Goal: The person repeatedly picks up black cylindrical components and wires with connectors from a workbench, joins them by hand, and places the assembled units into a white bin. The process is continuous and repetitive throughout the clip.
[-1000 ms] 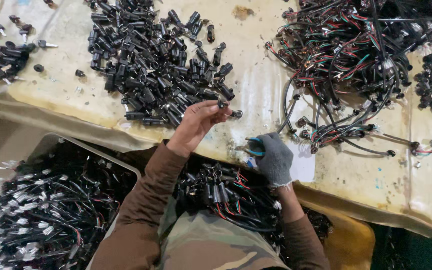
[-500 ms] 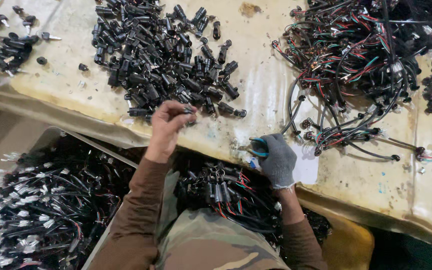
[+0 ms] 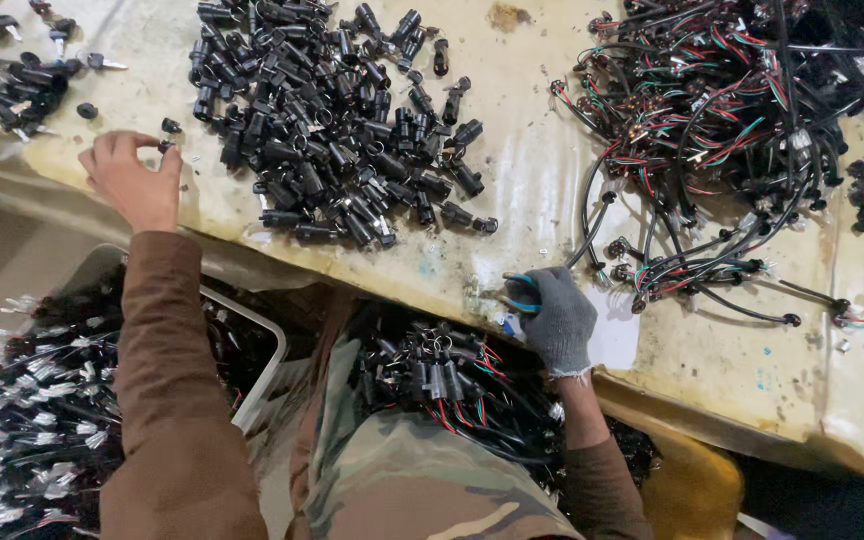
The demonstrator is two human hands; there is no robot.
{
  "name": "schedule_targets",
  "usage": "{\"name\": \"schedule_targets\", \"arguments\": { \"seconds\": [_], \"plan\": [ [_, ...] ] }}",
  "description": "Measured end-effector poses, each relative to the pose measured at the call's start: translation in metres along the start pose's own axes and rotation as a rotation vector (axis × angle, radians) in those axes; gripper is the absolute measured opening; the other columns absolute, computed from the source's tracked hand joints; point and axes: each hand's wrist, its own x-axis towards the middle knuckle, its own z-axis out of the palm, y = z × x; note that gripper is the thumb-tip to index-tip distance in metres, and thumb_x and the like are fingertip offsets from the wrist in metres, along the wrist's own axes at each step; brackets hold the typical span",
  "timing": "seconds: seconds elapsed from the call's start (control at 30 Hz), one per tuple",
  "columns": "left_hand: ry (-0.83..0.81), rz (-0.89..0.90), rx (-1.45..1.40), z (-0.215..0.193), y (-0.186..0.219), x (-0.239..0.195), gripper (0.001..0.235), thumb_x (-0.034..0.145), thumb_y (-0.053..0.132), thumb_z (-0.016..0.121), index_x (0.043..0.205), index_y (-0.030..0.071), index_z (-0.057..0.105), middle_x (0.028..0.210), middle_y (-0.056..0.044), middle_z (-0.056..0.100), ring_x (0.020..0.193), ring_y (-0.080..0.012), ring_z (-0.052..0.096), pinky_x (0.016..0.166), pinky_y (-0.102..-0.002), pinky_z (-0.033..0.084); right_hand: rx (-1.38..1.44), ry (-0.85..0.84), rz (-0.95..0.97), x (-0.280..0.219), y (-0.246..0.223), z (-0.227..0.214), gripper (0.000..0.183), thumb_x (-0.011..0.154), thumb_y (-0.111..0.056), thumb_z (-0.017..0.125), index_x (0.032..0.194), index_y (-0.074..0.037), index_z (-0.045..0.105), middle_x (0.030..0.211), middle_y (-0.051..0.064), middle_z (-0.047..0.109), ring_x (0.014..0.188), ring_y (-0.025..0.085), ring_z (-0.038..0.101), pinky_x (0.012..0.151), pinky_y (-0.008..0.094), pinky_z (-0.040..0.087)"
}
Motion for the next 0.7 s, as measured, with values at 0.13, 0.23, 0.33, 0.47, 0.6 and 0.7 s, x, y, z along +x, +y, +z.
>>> {"name": "schedule_targets", "arguments": {
  "seconds": [0.13, 0.23, 0.33, 0.47, 0.6, 0.7],
  "plan": [
    [-0.12, 0.27, -0.156, 0.008, -0.011, 0.013, 0.019, 0.087, 0.014, 0.08, 0.1, 0.009, 0.067, 0.134, -0.012, 0.069, 0.133, -0.0355, 0.05, 0.113, -0.046, 0.04, 0.025, -0.023, 0.03, 0.0, 0.001, 0.002, 0.02, 0.085, -0.022, 0.083, 0.098, -0.013, 0.072, 0.099, 0.008, 0.069, 0.085, 0.032, 0.07, 0.069, 0.042, 0.054],
    [-0.237, 0.245, -0.193, 0.011, -0.016, 0.023, 0.023, 0.091, 0.017, 0.077, 0.11, 0.009, 0.068, 0.128, -0.009, 0.069, 0.131, -0.0354, 0.052, 0.112, -0.048, 0.039, -0.018, -0.03, 0.014, -0.001, 0.004, 0.003, 0.031, 0.074, -0.015, 0.08, 0.103, -0.013, 0.072, 0.102, 0.008, 0.07, 0.088, 0.033, 0.07, 0.072, 0.042, 0.055],
    [-0.248, 0.257, -0.001, 0.009, -0.027, 0.028, 0.022, 0.091, 0.022, 0.078, 0.108, 0.009, 0.07, 0.118, -0.009, 0.071, 0.125, -0.0356, 0.052, 0.107, -0.052, 0.037, -0.011, -0.037, -0.001, -0.002, 0.009, 0.003, 0.031, 0.073, -0.015, 0.079, 0.103, -0.012, 0.072, 0.103, 0.009, 0.07, 0.088, 0.033, 0.07, 0.072, 0.042, 0.055],
    [-0.149, 0.184, 0.175, -0.007, -0.038, 0.035, 0.031, 0.083, 0.021, 0.072, 0.109, 0.004, 0.069, 0.116, -0.013, 0.069, 0.122, -0.0372, 0.051, 0.102, -0.055, 0.035, -0.011, -0.042, 0.024, -0.002, 0.008, 0.006, 0.026, 0.079, -0.019, 0.081, 0.102, -0.013, 0.072, 0.101, 0.009, 0.07, 0.087, 0.033, 0.07, 0.07, 0.043, 0.054],
    [-0.069, 0.213, 0.157, -0.011, 0.0, 0.03, 0.028, 0.087, 0.018, 0.073, 0.111, 0.004, 0.068, 0.128, -0.019, 0.062, 0.129, -0.0401, 0.047, 0.105, -0.054, 0.034, 0.027, -0.018, 0.024, -0.001, 0.009, 0.004, 0.02, 0.085, -0.023, 0.082, 0.099, -0.013, 0.072, 0.098, 0.009, 0.07, 0.084, 0.032, 0.07, 0.068, 0.042, 0.054],
    [0.027, 0.319, -0.001, -0.005, 0.076, 0.006, 0.032, 0.091, 0.011, 0.07, 0.12, 0.0, 0.065, 0.139, -0.021, 0.056, 0.132, -0.0408, 0.045, 0.109, -0.053, 0.034, 0.008, -0.019, 0.0, -0.001, 0.009, 0.006, 0.02, 0.082, -0.021, 0.08, 0.099, -0.013, 0.073, 0.096, 0.008, 0.069, 0.083, 0.031, 0.07, 0.068, 0.042, 0.053]
  ]
}}
